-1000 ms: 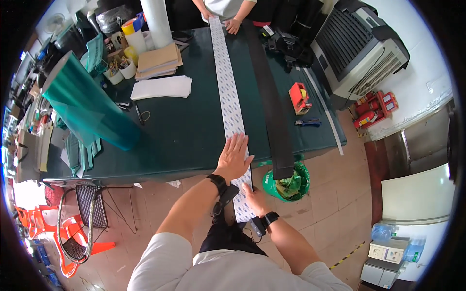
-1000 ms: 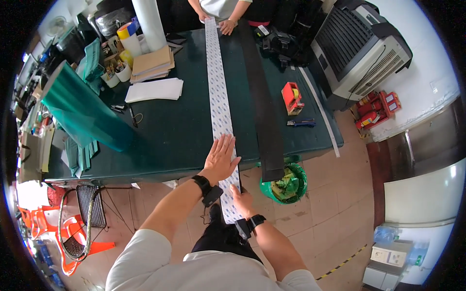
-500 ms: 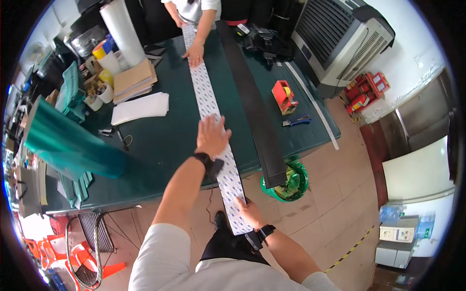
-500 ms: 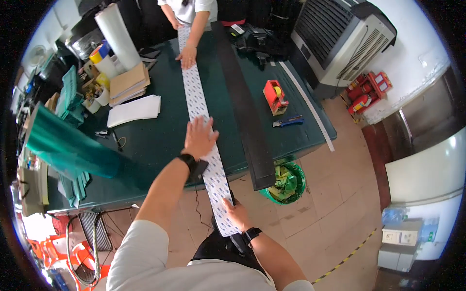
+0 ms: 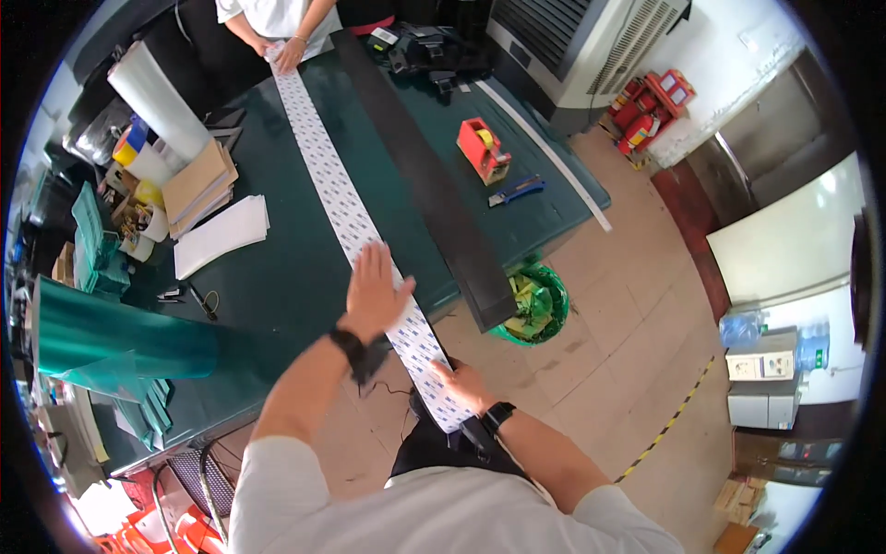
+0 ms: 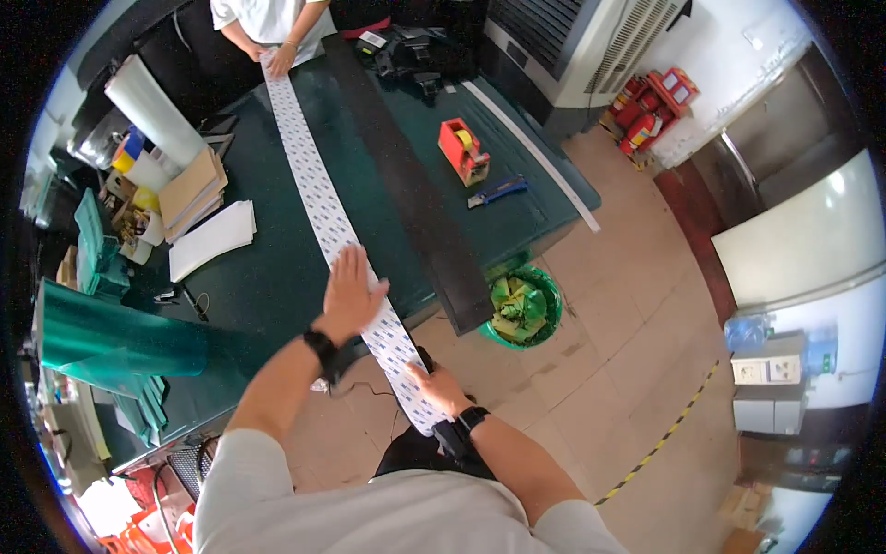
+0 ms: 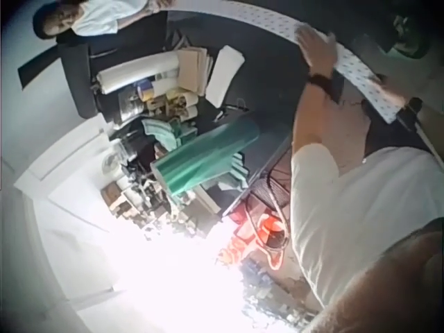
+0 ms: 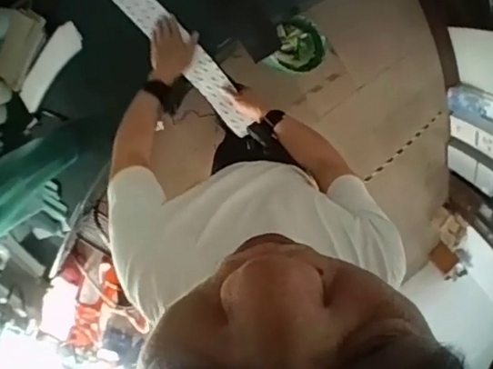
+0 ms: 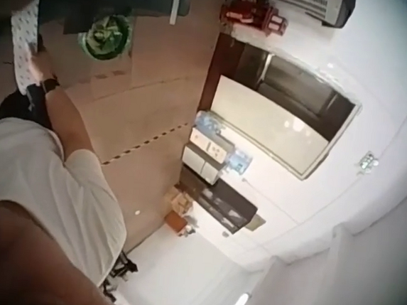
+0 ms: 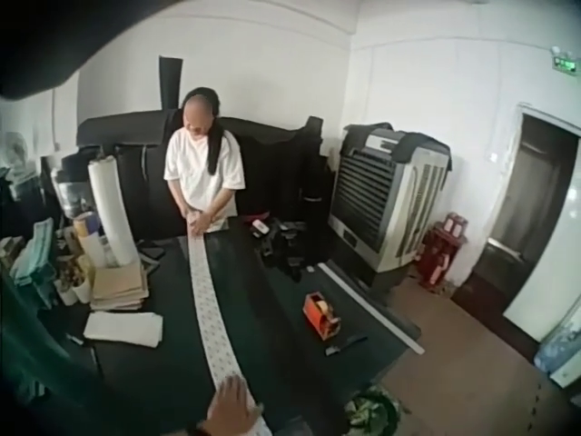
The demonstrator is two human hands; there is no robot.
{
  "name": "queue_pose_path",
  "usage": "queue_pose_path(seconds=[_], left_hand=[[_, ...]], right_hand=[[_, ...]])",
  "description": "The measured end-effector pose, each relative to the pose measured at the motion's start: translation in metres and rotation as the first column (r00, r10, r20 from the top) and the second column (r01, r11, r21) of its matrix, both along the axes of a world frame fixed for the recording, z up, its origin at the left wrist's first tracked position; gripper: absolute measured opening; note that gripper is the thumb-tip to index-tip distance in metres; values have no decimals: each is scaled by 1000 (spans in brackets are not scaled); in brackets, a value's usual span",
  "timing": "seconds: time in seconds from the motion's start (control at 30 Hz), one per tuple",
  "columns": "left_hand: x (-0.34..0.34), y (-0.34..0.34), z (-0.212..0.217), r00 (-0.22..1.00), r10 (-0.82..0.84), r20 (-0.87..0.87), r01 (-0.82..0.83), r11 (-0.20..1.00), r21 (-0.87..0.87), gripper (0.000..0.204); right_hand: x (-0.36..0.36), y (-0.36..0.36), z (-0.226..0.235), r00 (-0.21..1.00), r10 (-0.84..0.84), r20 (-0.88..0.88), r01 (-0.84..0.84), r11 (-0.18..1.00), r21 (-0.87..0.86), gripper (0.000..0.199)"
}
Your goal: The person pulls a length of adhesive tape from a roll and presses it onto a strip of black material on the table. They smooth the tape down by hand, cut it with a tool, and repeat the process.
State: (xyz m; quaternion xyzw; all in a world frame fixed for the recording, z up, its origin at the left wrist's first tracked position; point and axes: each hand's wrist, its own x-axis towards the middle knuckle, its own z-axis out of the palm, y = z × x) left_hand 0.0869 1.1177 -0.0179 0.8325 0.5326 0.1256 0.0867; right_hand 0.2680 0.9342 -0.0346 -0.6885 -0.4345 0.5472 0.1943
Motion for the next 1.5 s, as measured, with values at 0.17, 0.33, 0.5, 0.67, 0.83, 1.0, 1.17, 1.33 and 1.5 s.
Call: queue_pose_path(seconds=[0.17,0.33,0.5,0.67,0.83,1.0,1.17,1.33,1.5], left_hand=[[6,-80,15,997,-77,-7,77,997,-13,81],[-5,-82,13,997,-36,74,38,999,-18,75],[-10,-129,30,930,133,343,-167,983,73,75],[-38,-229,-43,723,530,444,-237,793,-561,65],[29,-231,85,182,943,279,36,277,-960,61],[55,-243,101,-206,911,357,216,398,-891,58],[69,-263,90,-123,825,551,-118,539,-834,58],[99,-309,92,305,577,758,-442,791,-424,64],[117,-345,81,647,305,699,-531,838,126,73]], right_hand=[[4,-10,2,996,94,11,-94,992,88,62],[-6,-10,20,993,53,-105,-63,994,-92,71],[9,-22,-11,978,26,-206,-36,998,-43,74],[-3,-27,3,931,13,-365,-22,1000,-20,68],[17,-53,55,979,172,-106,-145,963,227,67],[29,-83,68,949,267,-169,-149,849,507,73],[39,-86,75,876,325,-357,-74,820,567,73],[49,-38,109,514,54,-856,-195,979,-55,66],[52,-36,132,651,-16,-759,-188,965,-182,65]])
